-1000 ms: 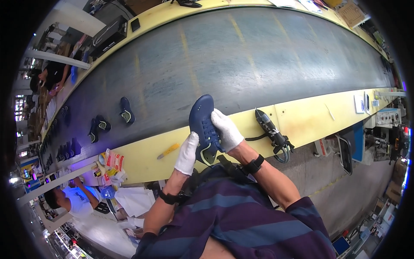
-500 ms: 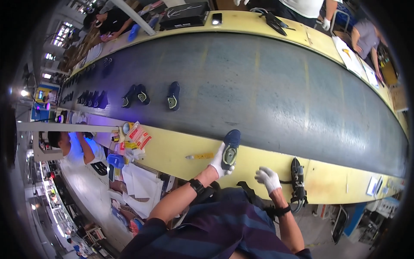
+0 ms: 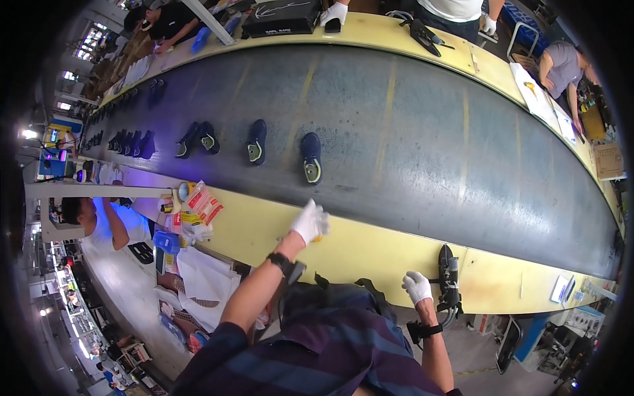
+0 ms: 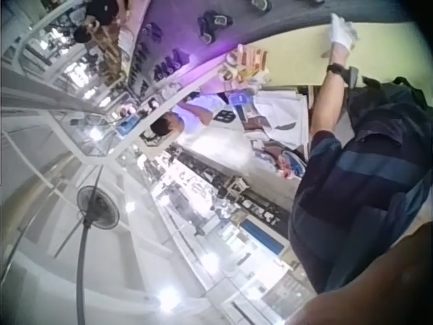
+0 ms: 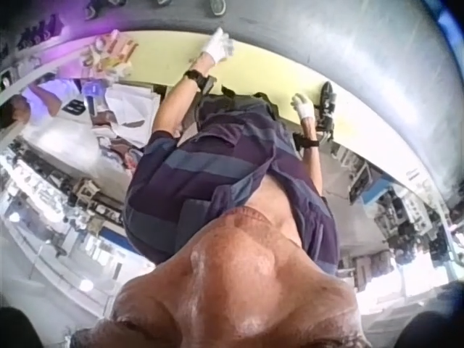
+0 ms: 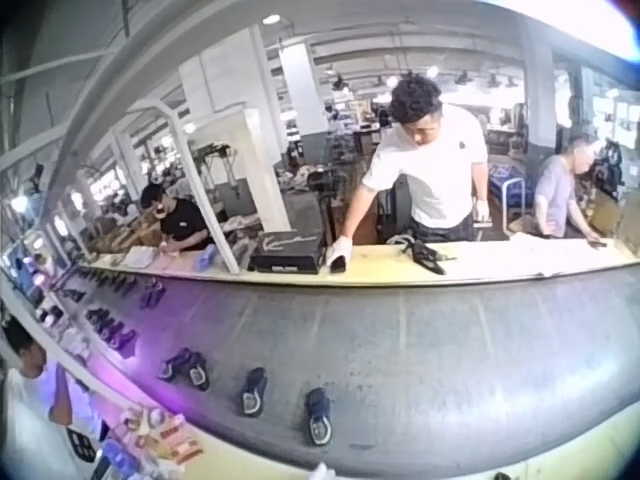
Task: Inspecting and handling shoes on a factory conveyor belt.
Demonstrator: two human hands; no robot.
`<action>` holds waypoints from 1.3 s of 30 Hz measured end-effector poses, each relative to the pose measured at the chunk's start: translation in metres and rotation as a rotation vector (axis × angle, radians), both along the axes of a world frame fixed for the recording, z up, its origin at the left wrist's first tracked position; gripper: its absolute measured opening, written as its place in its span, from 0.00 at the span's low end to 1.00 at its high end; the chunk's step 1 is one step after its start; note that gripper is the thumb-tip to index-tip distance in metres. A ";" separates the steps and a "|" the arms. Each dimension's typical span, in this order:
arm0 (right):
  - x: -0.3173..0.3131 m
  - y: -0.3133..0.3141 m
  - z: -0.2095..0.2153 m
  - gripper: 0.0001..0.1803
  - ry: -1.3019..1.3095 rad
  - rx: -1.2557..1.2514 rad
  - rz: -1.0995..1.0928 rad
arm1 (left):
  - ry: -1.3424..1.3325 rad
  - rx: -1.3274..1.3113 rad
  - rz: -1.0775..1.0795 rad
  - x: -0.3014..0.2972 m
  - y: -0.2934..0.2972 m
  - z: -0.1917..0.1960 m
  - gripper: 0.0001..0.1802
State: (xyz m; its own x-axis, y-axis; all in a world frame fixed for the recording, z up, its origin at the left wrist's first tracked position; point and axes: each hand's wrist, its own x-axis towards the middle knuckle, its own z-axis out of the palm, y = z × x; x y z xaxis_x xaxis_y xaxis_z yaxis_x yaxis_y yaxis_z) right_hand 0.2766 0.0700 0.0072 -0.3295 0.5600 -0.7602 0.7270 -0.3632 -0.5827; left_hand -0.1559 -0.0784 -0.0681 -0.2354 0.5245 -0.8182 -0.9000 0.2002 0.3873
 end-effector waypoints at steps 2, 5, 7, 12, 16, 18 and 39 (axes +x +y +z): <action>-0.006 -0.002 -0.006 0.24 -0.028 -0.008 0.112 | -0.089 -0.039 -0.141 0.039 -0.037 -0.003 0.39; -0.005 0.000 -0.007 0.25 -0.057 0.091 0.304 | -0.076 -0.154 -0.293 0.089 -0.058 0.019 0.34; 0.006 0.000 -0.012 0.24 -0.061 0.255 0.438 | 0.033 -0.263 -0.618 0.105 -0.077 0.023 0.29; 0.003 0.003 -0.002 0.25 -0.161 0.303 0.566 | 0.501 -0.356 -0.739 0.088 -0.116 -0.010 0.23; 0.025 0.001 0.002 0.26 -0.171 0.286 0.431 | 0.673 -0.427 -0.615 0.081 -0.120 -0.037 0.25; 0.037 -0.001 0.002 0.26 -0.150 0.295 0.382 | 0.545 -0.539 -0.603 0.079 -0.101 -0.040 0.26; 0.166 -0.085 -0.013 0.26 -0.223 0.001 0.034 | 1.022 -0.949 -0.960 -0.014 -0.133 -0.072 0.36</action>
